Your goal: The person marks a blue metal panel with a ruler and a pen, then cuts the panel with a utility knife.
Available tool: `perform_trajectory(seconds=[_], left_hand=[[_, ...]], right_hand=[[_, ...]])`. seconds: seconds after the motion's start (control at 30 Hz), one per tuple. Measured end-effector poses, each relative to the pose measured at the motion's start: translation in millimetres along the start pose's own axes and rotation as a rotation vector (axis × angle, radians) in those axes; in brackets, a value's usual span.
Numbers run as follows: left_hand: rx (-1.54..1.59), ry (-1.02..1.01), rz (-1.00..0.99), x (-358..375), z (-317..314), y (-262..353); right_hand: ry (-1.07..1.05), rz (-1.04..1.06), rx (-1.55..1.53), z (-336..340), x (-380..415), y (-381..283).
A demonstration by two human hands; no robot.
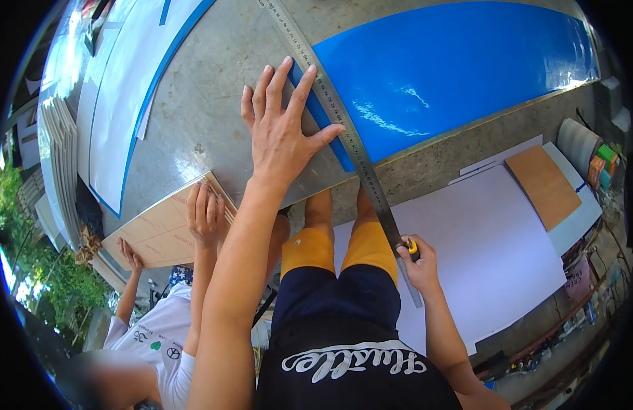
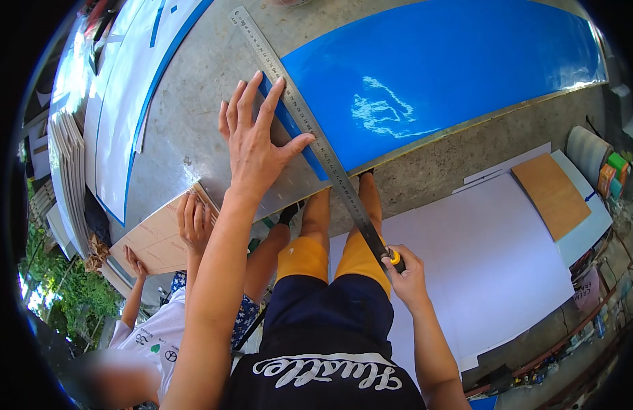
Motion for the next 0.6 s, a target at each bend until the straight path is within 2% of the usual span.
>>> perform_trajectory(seconds=[0.33,0.43,0.6], left_hand=[[-0.022,0.015,-0.008,0,-3,-1],[-0.027,0.016,-0.009,0,-4,0],[-0.031,0.025,-0.019,0,-6,-2]], right_hand=[[0.013,-0.009,-0.015,-2,0,7],[-0.039,-0.078,0.034,2,-1,6],[-0.001,-0.014,0.002,-2,-2,7]])
Point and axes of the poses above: each hand's wrist, its own x-axis away from the middle knuckle, its own z-axis out of the back of the hand, y = z × x, the point moved 1 cm from there along -x, towards the middle knuckle, and after that the axes turned 1 degree about y, right-handed, at the moved point
